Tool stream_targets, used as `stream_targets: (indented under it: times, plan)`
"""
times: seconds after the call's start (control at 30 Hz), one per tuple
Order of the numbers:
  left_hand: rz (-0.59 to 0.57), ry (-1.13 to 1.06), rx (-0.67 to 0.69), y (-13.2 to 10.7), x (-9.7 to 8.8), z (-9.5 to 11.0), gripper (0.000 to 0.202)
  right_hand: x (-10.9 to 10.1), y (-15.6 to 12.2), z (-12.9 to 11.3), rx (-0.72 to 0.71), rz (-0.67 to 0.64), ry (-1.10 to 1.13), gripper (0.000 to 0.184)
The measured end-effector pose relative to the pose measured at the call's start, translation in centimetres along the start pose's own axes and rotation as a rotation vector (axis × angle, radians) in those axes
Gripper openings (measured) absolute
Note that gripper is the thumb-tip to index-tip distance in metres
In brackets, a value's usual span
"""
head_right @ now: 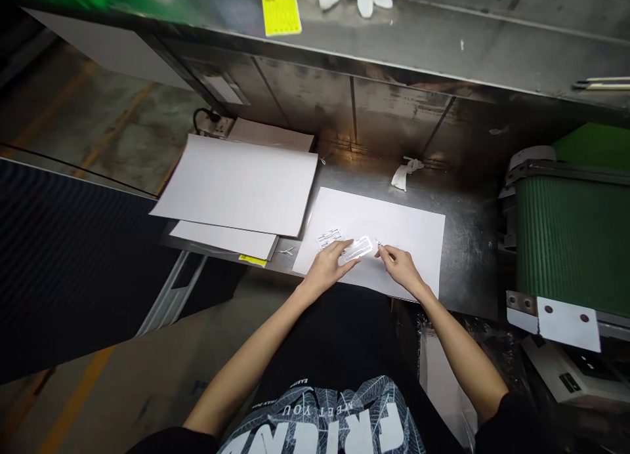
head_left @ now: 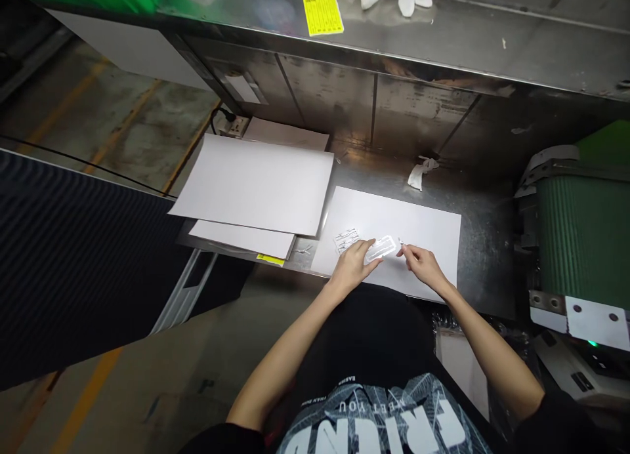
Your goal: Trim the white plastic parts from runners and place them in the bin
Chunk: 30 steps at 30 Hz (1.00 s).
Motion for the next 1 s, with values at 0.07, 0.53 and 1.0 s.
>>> stream_targets:
  times: [0.07,0.53,1.0]
  plan:
    - [-0.078,-0.223,-0.073,-1.0,0.2,1.0,0.068,-1.3,0.2,1.3,0.043,0.117,-0.014,0.065]
    - [-0.235,-1.012,-0.089,-7.1,-1.1,8.4,0.064,-9.2,0.5,12.7,0.572,0.482,-0.42,0.061]
    - [0.279,0.438,0.202,-0.8,-5.3,-5.3,0.019,-10.3,2.9,13.7,0.495,0.495,-0.525,0.058]
Point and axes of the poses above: each hand's wrist, its own y-axis towards the middle knuckle, its own x-axis out of the palm, z = x × y, the point moved 10 cm from there along y, towards the middle knuckle, and after that the axes turned 8 degrees about -y, right-handed, at the moved point
